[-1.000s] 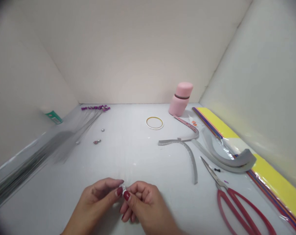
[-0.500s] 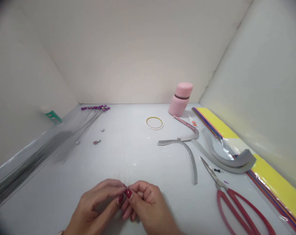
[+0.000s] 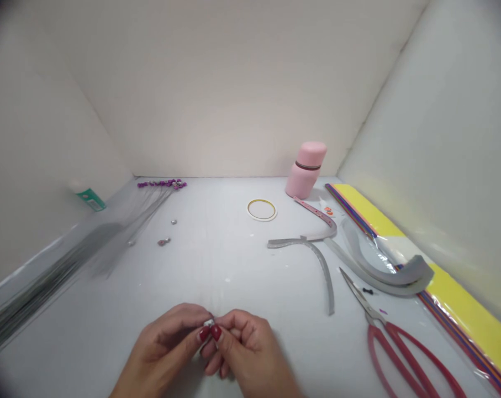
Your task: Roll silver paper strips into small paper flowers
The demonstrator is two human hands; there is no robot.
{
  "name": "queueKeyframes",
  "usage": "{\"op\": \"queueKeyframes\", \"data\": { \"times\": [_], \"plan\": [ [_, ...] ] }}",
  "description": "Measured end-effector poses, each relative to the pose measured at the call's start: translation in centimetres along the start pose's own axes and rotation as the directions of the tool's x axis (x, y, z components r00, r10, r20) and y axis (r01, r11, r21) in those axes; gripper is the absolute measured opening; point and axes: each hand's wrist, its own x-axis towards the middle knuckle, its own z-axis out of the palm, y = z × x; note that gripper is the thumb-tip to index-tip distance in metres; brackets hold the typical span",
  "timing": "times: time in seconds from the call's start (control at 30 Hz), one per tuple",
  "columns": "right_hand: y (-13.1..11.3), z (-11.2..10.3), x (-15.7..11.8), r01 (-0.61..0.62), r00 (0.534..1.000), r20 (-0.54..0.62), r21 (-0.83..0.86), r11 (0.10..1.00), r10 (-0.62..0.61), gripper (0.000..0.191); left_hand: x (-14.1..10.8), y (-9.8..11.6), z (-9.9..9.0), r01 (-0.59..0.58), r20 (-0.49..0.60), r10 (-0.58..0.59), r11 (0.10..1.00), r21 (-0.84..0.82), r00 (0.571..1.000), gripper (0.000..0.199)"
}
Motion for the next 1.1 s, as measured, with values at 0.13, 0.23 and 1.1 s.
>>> {"op": "queueKeyframes", "data": {
  "times": [0.13, 0.23, 1.1],
  "plan": [
    [0.1, 0.1, -0.1, -0.013, 1.000, -0.005, -0.032, 0.999, 0.013, 0.038, 0.0, 0.1, -0.2, 0.108, -0.017, -0.107, 0.994, 0.024, 0.994, 0.016],
    [0.0, 0.1, 0.0, -0.041, 0.999, -0.007, -0.052, 0.998, 0.041, 0.036, -0.1, -0.1, -0.1, 0.099, -0.050, -0.097, 0.994, 0.048, 0.994, 0.017],
    [-0.1, 0.0, -0.1, -0.006, 1.000, 0.012, 0.065, 0.998, 0.005, 0.029, -0.1, 0.1, -0.9, -0.375, 0.172, 0.334, 0.819, 0.434, 0.927, 0.025]
  ]
}}
